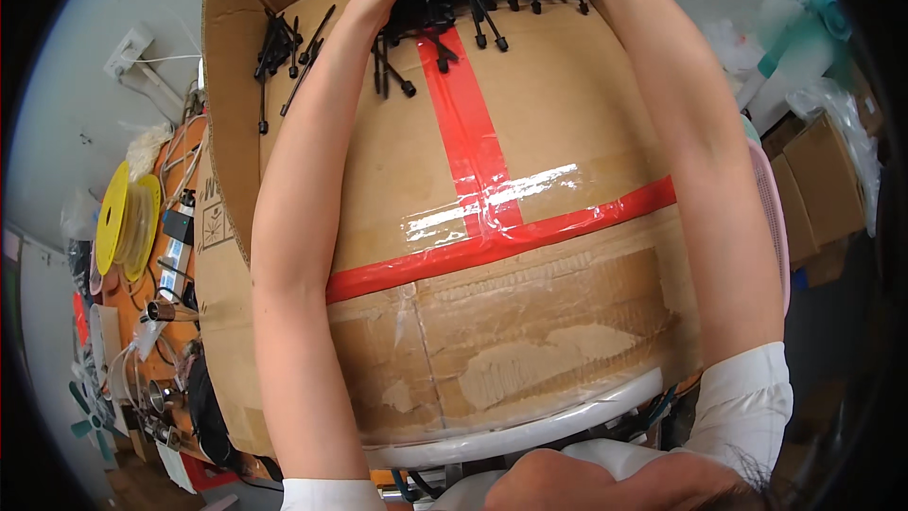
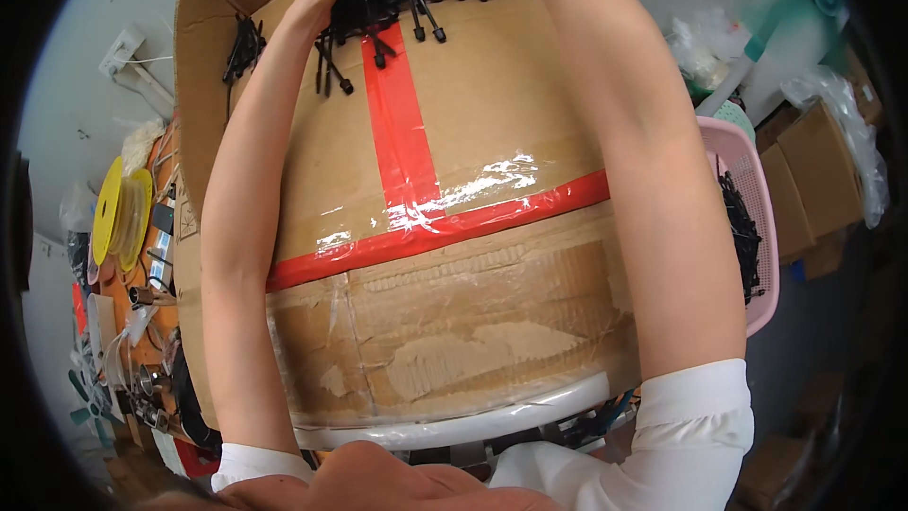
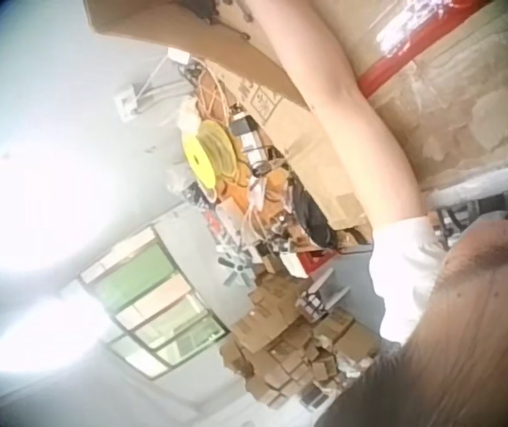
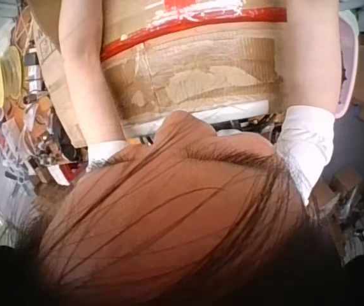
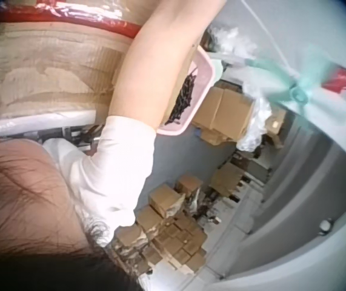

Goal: The person picks up plastic cable ties from a cardboard box and feeds them individually into a bench-mounted processing machine. The person then scoops a large quantity of ties from the box onto the machine tray and continues feeding them one by one.

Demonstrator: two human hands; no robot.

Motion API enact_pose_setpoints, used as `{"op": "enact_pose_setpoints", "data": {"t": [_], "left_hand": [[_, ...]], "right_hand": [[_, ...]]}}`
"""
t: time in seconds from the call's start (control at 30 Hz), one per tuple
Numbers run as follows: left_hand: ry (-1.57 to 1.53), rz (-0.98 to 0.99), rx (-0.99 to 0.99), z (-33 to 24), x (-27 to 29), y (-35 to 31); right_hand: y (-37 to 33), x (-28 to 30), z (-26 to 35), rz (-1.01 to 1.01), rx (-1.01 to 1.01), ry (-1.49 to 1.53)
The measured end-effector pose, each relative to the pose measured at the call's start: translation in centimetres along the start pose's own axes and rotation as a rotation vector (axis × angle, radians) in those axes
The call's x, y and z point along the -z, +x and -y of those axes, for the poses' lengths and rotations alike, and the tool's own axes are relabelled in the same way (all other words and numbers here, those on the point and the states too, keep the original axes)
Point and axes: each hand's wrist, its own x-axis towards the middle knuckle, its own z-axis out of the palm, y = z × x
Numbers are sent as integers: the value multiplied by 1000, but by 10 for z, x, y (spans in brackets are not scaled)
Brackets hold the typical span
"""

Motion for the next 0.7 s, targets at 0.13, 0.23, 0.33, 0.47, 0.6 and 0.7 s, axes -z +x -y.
{"op": "enact_pose_setpoints", "data": {"t": [0.13,0.23,0.33,0.47,0.6,0.7], "left_hand": [[-112,37,5,-3,1,-9],[-62,39,-14,-6,1,-13],[-146,83,-5,-9,2,-17],[-55,58,-20,-10,3,-18],[-40,70,-7,-15,2,-24],[-89,76,-17,-20,3,-34]], "right_hand": [[-2,-3,1,67,13,54],[-4,-4,1,107,17,83],[-6,-5,2,143,24,109],[-8,-6,4,184,26,139],[-9,-7,4,220,29,171],[-10,-5,6,246,31,185]]}}
